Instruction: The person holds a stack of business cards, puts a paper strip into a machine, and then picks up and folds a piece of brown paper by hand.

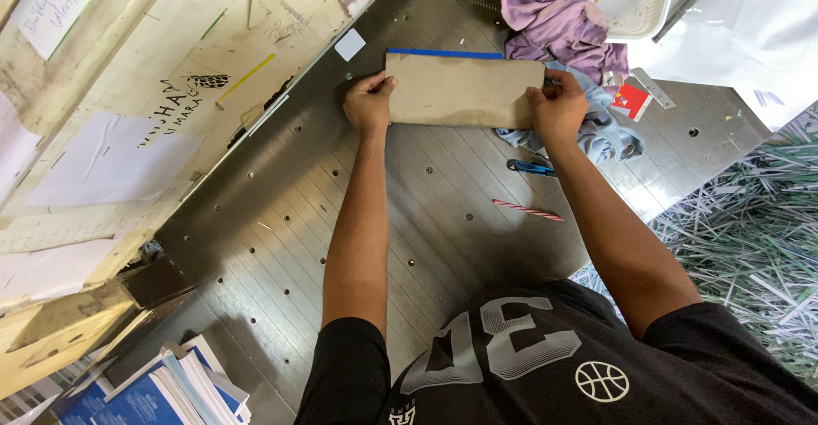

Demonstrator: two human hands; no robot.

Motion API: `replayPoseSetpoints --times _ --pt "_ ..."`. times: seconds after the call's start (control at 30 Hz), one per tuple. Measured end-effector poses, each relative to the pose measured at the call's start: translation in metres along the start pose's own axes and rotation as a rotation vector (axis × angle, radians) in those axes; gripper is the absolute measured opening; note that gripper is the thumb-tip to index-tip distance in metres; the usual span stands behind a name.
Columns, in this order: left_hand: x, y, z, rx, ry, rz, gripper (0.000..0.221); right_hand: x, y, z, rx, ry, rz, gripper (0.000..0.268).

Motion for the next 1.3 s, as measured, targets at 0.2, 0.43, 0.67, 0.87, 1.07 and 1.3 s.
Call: replayPoseSetpoints --times 0.2,0.43,0.67,0.87,1.07,1.3 --pt "-0.001 -0.002 -0.003 -0.011 -0.002 0.056 0.026 -0.001 -0.001 -0.001 0.002 0.003 0.000 0.037" --pt "-0.001 -0.002 -0.003 0.036 -0.009 0.009 0.026 -0.001 -0.002 0.000 -0.012 0.020 0.048 0.037" --pt "0.000 0.001 -0.003 0.048 -0.024 0.039 0.026 0.000 -0.005 0.000 -0.027 0.015 0.041 0.038" --pt "0.003 0.004 -0.004 0.059 -0.095 0.090 0.027 0.001 -0.005 -0.002 -0.060 0.001 0.058 0.039" --pt "-0.004 0.007 -0.017 0.167 -0.092 -0.025 0.027 -0.001 -0.005 -0.012 -0.120 0.043 0.284 0.041" --pt "-0.020 0.025 -0.046 0.249 0.098 -0.309 0.034 -0.019 -0.019 -0.036 -0.111 0.087 0.396 0.036"
Point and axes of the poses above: each hand's wrist, its own z-axis towards the middle knuckle, its own x-axis out of the palm, y = z × x, the point moved 1 cm from there along z, towards the middle knuckle, and after that the axes turned 11 degrees about y, right-handed, at the moved point
